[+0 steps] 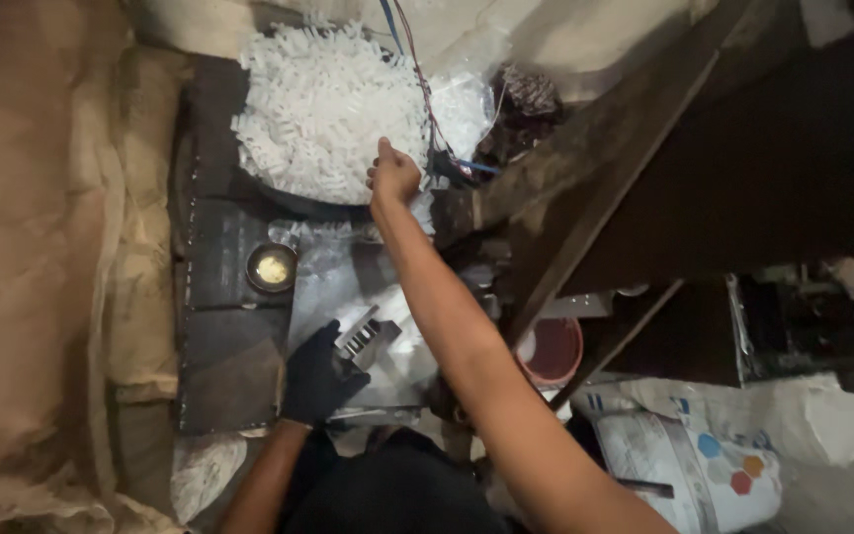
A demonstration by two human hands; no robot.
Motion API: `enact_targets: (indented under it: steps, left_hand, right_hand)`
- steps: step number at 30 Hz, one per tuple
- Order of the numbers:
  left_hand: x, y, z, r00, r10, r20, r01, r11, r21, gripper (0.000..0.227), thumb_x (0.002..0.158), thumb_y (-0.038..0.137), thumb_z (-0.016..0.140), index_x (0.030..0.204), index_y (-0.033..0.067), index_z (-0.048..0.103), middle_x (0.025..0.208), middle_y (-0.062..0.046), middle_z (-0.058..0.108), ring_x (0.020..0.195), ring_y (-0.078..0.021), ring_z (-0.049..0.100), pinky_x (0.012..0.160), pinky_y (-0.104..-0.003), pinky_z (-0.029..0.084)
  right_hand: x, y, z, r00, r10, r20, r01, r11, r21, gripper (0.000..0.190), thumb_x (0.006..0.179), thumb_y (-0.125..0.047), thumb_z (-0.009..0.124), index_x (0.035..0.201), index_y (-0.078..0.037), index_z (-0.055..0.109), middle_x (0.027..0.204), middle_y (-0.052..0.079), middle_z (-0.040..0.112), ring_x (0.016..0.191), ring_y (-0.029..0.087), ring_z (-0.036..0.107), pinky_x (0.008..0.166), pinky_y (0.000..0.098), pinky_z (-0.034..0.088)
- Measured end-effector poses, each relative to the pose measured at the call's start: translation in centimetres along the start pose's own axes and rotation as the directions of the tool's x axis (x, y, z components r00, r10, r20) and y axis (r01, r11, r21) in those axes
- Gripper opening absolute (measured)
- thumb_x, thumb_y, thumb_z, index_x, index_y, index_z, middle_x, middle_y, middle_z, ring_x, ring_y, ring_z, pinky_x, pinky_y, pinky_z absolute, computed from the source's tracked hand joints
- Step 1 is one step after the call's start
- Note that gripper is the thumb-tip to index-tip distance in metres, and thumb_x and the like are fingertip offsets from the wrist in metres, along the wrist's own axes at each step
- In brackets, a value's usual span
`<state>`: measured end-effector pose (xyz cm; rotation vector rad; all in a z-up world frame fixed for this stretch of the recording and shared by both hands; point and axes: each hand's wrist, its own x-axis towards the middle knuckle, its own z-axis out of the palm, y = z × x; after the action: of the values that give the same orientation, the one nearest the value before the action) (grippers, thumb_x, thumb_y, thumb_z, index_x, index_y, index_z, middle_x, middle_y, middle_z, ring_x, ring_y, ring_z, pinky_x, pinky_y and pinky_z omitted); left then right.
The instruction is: The person operates a manual machine by turning a crank with their right hand while using a metal tool to scrape and clear white granular material from a metal plate with their left hand. The person repeatedly scrapes the material into a pile and occasionally adjusts the tool.
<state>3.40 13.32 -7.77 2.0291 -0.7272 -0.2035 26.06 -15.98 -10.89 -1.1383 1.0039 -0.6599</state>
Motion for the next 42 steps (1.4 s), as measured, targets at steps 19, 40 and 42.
enact_targets:
  steps: [19, 40, 42]
  left_hand:
    - [0.7, 3.9, 1.6, 0.996, -0.042, -0.078, 0.061, 0.965, 0.254, 0.035, 0.072, 0.031, 0.086, 0.097, 0.0101, 0.074, 0.086, -0.014, 0.072, 0.083, -0.0357, 0.069, 0.074, -0.049, 0.054]
    - [5.8, 2.7, 19.8, 0.944, 0.3, 0.139, -0.322, 0.93, 0.175, 0.048, 0.09, 0.033, 0.065, 0.127, 0.0024, 0.065, 0.122, -0.024, 0.067, 0.11, -0.0405, 0.063, 0.091, -0.046, 0.053]
    - [9.5, 4.0, 20.5, 0.959, 0.235, 0.161, -0.266, 0.94, 0.213, 0.046, 0.093, 0.033, 0.064, 0.128, 0.0032, 0.065, 0.12, -0.023, 0.068, 0.108, -0.0402, 0.064, 0.09, -0.046, 0.053]
  right_hand:
    - [-22.2, -4.2, -20.0, 0.238, 0.166, 0.957, 0.934, -0.311, -0.178, 0.024, 0.099, -0.018, 0.054, 0.121, -0.013, 0.063, 0.122, 0.006, 0.065, 0.132, 0.028, 0.054, 0.127, 0.0529, 0.03]
    - [-22.7, -6.0, -43.1, 0.85, -0.468, 0.243, 0.459, 0.43, -0.777, 0.03, 0.105, -0.03, 0.059, 0.091, -0.004, 0.067, 0.081, 0.021, 0.066, 0.075, 0.044, 0.065, 0.064, 0.0508, 0.05]
    - [-22.7, -6.1, -42.6, 0.872, -0.416, 0.259, 0.445, 0.451, -0.774, 0.035, 0.107, -0.034, 0.056, 0.09, -0.006, 0.066, 0.082, 0.022, 0.066, 0.079, 0.045, 0.066, 0.067, 0.0518, 0.05]
